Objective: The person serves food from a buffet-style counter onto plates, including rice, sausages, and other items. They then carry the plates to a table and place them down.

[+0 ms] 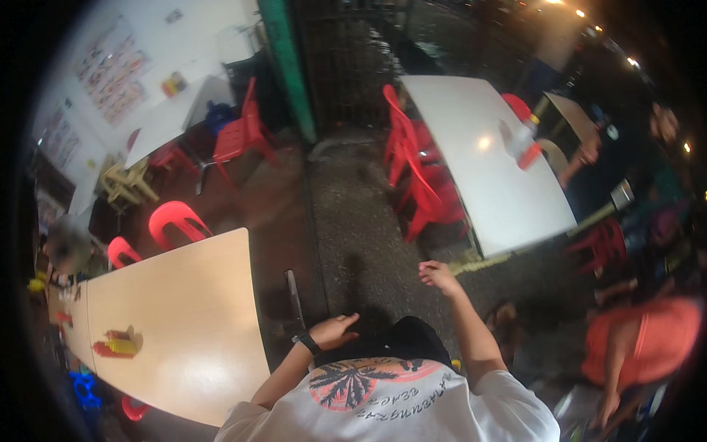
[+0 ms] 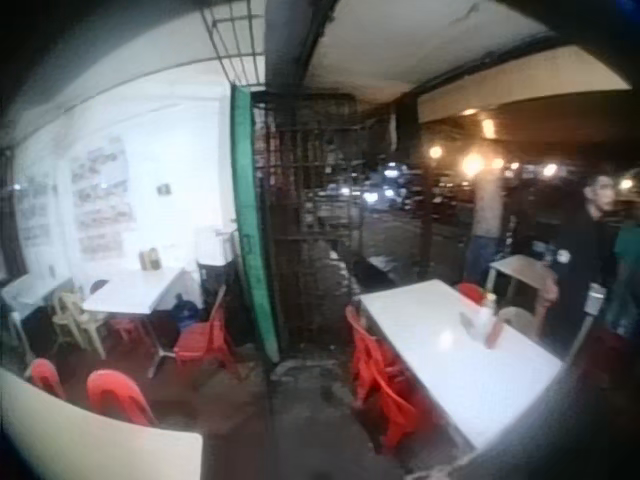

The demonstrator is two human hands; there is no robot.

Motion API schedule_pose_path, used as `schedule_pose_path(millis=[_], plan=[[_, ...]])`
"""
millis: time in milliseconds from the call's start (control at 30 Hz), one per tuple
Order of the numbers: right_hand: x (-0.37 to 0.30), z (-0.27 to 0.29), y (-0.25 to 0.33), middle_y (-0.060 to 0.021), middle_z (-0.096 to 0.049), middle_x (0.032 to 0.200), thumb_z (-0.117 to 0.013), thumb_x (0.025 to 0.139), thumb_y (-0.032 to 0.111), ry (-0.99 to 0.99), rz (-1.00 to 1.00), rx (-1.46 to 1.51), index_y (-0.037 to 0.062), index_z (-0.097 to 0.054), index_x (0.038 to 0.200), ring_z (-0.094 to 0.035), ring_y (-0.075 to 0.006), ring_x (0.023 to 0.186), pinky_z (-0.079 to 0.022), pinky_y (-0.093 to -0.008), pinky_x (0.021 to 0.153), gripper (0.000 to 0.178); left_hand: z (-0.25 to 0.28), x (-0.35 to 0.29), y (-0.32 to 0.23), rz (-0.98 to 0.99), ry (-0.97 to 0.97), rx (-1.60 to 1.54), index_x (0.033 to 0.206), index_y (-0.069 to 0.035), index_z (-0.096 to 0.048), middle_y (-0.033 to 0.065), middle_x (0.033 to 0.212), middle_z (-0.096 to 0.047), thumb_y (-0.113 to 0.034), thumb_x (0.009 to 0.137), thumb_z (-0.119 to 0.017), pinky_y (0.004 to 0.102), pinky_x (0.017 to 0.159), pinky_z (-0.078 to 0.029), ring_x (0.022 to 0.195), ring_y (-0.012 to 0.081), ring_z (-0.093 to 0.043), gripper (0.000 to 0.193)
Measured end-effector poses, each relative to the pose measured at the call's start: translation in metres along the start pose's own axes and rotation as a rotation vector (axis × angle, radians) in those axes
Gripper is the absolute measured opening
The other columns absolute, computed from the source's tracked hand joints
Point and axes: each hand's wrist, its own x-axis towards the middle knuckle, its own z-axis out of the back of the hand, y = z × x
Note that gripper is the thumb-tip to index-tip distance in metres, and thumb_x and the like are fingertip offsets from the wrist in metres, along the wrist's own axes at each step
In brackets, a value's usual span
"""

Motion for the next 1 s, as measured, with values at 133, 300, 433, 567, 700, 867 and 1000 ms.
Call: schedule_pose_path(millis=[133,300,433,567,700,867,1000], plan=[[0.127,0.089,0.06,-0.0028,-0.065,0.083,-0.063,0.085,0.032,-0.12,0.075,-0.056,0.0076,-0.062,0.101,-0.058,-0.0096,0.066,-0.046,-0.0246,0.059,0.03,0.028,0.067,-0.035,0.061,0.022,-0.114,0.136,-0.011,-0.037,0.0174,0.122,-0.053,-0.043,0.085,-0.055,0.0412,0.091,-0.044,0.111,0.0343,-0.052,0.063],[0.352,0.237,0.048,-0.0016,-0.061,0.082,-0.058,0.085,0.048,-0.231,0.269,0.084,0.0047,-0.06,0.104,-0.05,-0.0077,0.067,-0.039,-0.0239,0.058,0.047,0.016,0.167,-0.022,0.423,-0.166,0.034,0.131,-0.013,-0.043,0.0147,0.117,-0.056,-0.04,0.085,-0.055,0.0459,0.085,-0.047,0.101,0.032,-0.058,0.055],[0.364,0.151,0.073,-0.0067,-0.054,0.108,-0.046,0.087,0.059,0.226,-0.239,0.265,0.0044,-0.047,0.112,-0.055,-0.0173,0.087,-0.044,-0.0312,0.063,0.06,-0.008,0.162,-0.054,0.774,-0.186,-0.233,0.132,-0.011,-0.043,0.0171,0.118,-0.056,-0.039,0.085,-0.055,0.045,0.088,-0.046,0.104,0.0328,-0.057,0.057],[0.397,0.146,0.048,-0.009,-0.06,0.096,-0.051,0.088,0.048,0.184,-0.502,-0.092,0.0031,-0.056,0.103,-0.059,-0.016,0.077,-0.045,-0.029,0.058,0.048,-0.038,0.178,-0.092,0.784,-0.273,-0.478,0.131,-0.007,-0.044,0.0198,0.117,-0.056,-0.039,0.084,-0.055,0.0425,0.091,-0.044,0.108,0.0335,-0.055,0.057],[0.369,0.083,0.036,-0.0087,-0.06,0.093,-0.051,0.087,0.047,0.365,-0.58,-0.276,0.003,-0.056,0.101,-0.059,-0.0159,0.074,-0.044,-0.0287,0.057,0.046,-0.038,0.145,-0.126,1.04,-0.347,-0.63,0.13,-0.005,-0.045,0.0201,0.118,-0.056,-0.037,0.084,-0.055,0.0415,0.092,-0.044,0.109,0.0337,-0.054,0.057],[0.344,0.042,0.044,-0.0083,-0.06,0.09,-0.052,0.087,0.045,0.544,-0.618,-0.451,0.003,-0.057,0.099,-0.058,-0.0156,0.071,-0.044,-0.0283,0.056,0.044,-0.083,0.132,-0.143,1.189,-0.455,-0.758,0.129,-0.005,-0.047,0.02,0.118,-0.056,-0.034,0.083,-0.057,0.0408,0.091,-0.044,0.108,0.0331,-0.055,0.055],[0.321,0.029,0.067,-0.008,-0.06,0.087,-0.052,0.087,0.043,0.686,-0.608,-0.592,0.003,-0.058,0.097,-0.058,-0.0155,0.069,-0.044,-0.0281,0.054,0.042,-0.112,0.13,-0.172,1.231,-0.441,-0.861,0.128,-0.004,-0.047,0.02,0.116,-0.057,-0.034,0.084,-0.056,0.0408,0.091,-0.044,0.107,0.0335,-0.055,0.054]])
